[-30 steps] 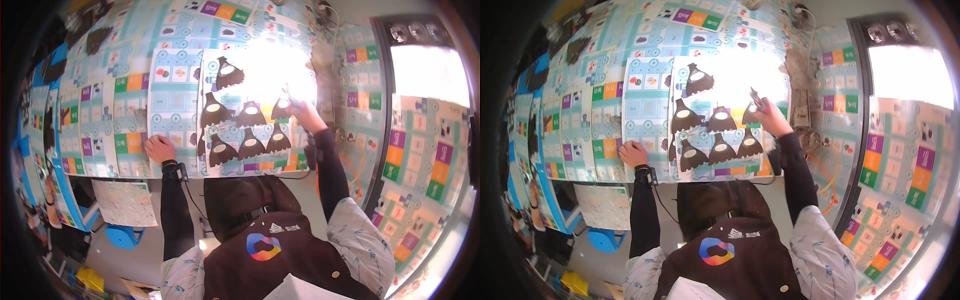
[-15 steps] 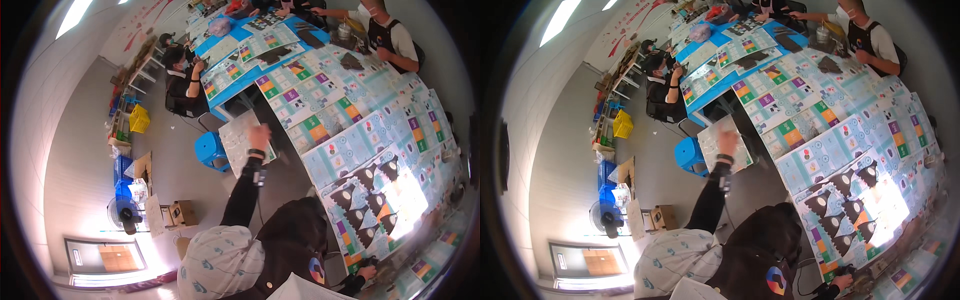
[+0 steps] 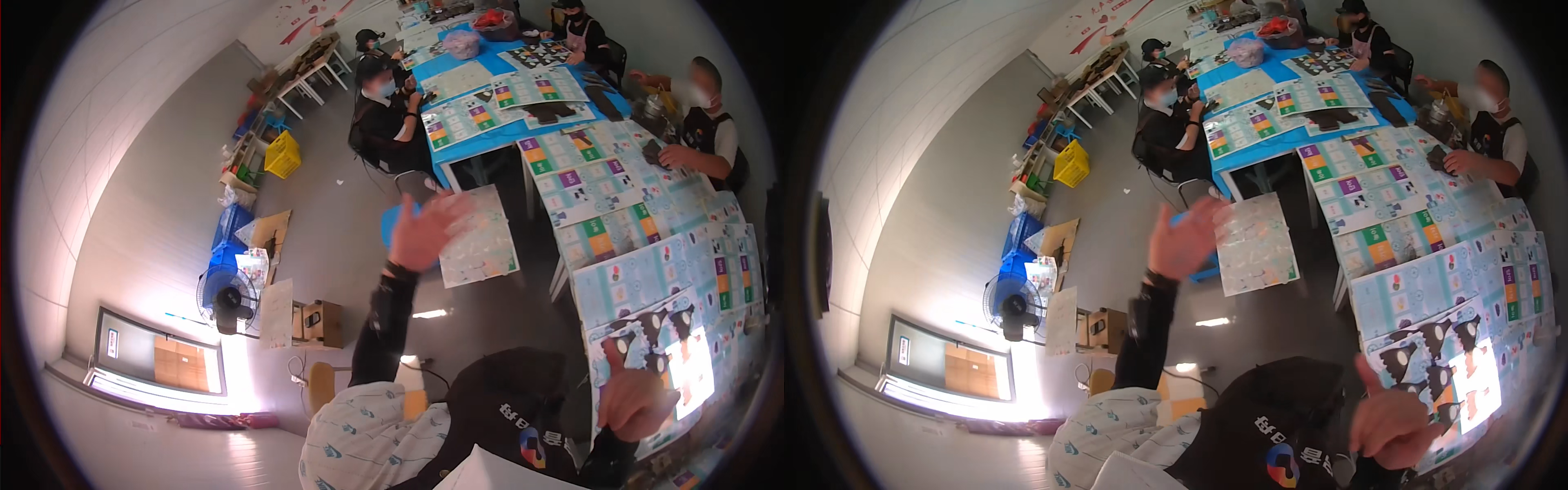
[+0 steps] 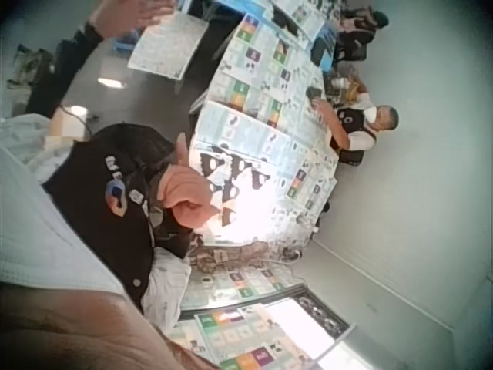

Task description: Cutting and preparing shoe component patterns from a large sheet using a specialized hand tool.

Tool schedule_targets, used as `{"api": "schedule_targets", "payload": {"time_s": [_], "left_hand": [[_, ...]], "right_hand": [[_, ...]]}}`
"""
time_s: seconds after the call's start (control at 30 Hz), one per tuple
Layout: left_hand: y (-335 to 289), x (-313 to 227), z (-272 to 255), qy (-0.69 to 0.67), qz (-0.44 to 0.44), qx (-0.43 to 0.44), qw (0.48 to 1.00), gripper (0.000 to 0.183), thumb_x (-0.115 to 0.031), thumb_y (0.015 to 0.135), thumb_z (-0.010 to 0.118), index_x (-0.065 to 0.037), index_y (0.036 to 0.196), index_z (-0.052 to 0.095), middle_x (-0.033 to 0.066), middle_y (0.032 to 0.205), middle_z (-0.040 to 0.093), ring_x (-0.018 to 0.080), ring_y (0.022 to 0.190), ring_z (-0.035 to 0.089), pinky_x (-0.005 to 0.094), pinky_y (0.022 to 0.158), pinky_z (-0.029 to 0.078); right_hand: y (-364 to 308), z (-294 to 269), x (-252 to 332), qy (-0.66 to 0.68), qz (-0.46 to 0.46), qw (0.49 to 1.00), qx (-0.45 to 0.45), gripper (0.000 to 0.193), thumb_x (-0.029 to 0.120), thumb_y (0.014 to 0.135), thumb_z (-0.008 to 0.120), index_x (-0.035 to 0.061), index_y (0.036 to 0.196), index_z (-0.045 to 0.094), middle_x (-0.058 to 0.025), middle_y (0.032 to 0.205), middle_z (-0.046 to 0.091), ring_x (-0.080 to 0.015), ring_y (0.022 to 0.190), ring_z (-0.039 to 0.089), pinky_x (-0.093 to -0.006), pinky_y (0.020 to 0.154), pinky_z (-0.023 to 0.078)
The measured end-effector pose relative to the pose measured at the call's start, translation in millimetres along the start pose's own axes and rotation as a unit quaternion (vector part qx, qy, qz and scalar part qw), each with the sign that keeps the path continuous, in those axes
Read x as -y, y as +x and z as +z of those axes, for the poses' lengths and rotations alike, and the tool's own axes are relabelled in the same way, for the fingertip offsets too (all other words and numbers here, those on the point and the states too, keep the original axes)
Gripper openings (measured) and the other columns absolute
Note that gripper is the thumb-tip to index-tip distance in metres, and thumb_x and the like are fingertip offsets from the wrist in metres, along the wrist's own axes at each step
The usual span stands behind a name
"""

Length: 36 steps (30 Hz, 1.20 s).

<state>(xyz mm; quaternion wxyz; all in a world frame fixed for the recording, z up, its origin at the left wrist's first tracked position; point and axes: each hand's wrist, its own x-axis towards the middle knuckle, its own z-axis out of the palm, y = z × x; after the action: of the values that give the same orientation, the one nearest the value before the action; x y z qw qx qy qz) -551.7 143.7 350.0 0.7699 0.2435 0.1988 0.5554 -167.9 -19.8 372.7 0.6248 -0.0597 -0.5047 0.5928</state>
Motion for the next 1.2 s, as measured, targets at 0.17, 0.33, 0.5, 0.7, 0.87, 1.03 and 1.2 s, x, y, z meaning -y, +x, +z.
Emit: {"api": "schedule_targets", "payload": {"time_s": [0.17, 0.33, 0.5, 0.7, 0.87, 1.03, 1.2], "left_hand": [[-98, 78, 57, 0.034, -0.184, 0.334, 0.924, 0.108, -0.086, 0.079, 0.021, -0.009, 0.153, 0.005, 0.0161, 0.158, 0.009, 0.0315, 0.146, 0.013, 0.0463, 0.116, 0.015], [-135, 58, -40, 0.015, -0.129, 0.110, 0.985, 0.082, -0.067, 0.094, 0.029, -0.014, 0.153, 0.009, 0.0218, 0.150, 0.031, 0.0312, 0.136, 0.036, 0.0433, 0.108, 0.032], [-151, 12, -251, -0.119, 0.071, -0.348, 0.927, 0.023, -0.025, 0.097, 0.042, -0.007, 0.085, 0.048, 0.0043, 0.076, 0.051, 0.0150, 0.064, 0.047, 0.0281, 0.055, 0.040], [-240, 124, -421, 0.110, -0.282, -0.500, 0.811, 0.039, -0.025, 0.089, 0.053, 0.004, 0.114, 0.060, 0.0243, 0.112, 0.063, 0.0325, 0.104, 0.062, 0.0406, 0.083, 0.052], [-302, 229, -430, 0.782, -0.393, -0.038, 0.483, 0.036, -0.027, 0.090, 0.052, 0.002, 0.107, 0.064, 0.0242, 0.103, 0.066, 0.0378, 0.102, 0.063, 0.0445, 0.085, 0.052], [-319, 257, -413, 0.651, -0.463, 0.058, 0.599, 0.035, -0.029, 0.095, 0.049, 0.001, 0.107, 0.063, 0.0140, 0.091, 0.070, 0.0230, 0.079, 0.069, 0.0346, 0.068, 0.056], [-272, 252, -377, 0.485, -0.511, -0.203, 0.680, 0.027, -0.027, 0.093, 0.054, -0.006, 0.104, 0.063, 0.0115, 0.086, 0.068, 0.0200, 0.078, 0.067, 0.0325, 0.061, 0.052]], "right_hand": [[74, 86, -45, -0.040, 0.127, 0.987, 0.086, 0.072, 0.062, 0.095, 0.026, -0.0010, 0.079, 0.056, -0.0117, 0.077, 0.060, -0.0264, 0.073, 0.064, -0.0510, 0.110, 0.025], [61, 158, -25, 0.066, 0.085, 0.993, 0.043, 0.056, 0.052, 0.096, 0.033, 0.0003, 0.113, 0.047, -0.0161, 0.110, 0.054, -0.0276, 0.093, 0.060, -0.0446, 0.102, 0.036], [28, 125, -82, 0.248, 0.210, 0.909, -0.261, 0.059, 0.041, 0.097, 0.040, 0.0000, 0.139, 0.040, -0.0194, 0.136, 0.049, -0.0297, 0.112, 0.056, -0.0416, 0.095, 0.045], [-138, -33, -190, 0.045, 0.426, 0.794, -0.432, 0.030, 0.025, 0.091, 0.052, 0.0030, 0.110, 0.060, -0.0093, 0.091, 0.065, -0.0236, 0.080, 0.062, -0.0332, 0.071, 0.049], [-345, -122, -183, -0.070, 0.365, 0.660, -0.653, 0.013, 0.017, 0.085, 0.057, 0.0061, 0.093, 0.059, -0.0080, 0.076, 0.062, -0.0240, 0.067, 0.061, -0.0341, 0.057, 0.048], [-482, -157, -136, -0.316, 0.413, 0.570, -0.636, 0.009, 0.011, 0.080, 0.057, 0.0033, 0.078, 0.061, -0.0086, 0.068, 0.060, -0.0238, 0.062, 0.061, -0.0376, 0.052, 0.048], [-518, -161, -98, -0.623, 0.616, 0.314, -0.367, 0.015, 0.015, 0.073, 0.062, 0.0003, 0.071, 0.065, -0.0143, 0.066, 0.064, -0.0287, 0.066, 0.066, -0.0405, 0.056, 0.050]]}}
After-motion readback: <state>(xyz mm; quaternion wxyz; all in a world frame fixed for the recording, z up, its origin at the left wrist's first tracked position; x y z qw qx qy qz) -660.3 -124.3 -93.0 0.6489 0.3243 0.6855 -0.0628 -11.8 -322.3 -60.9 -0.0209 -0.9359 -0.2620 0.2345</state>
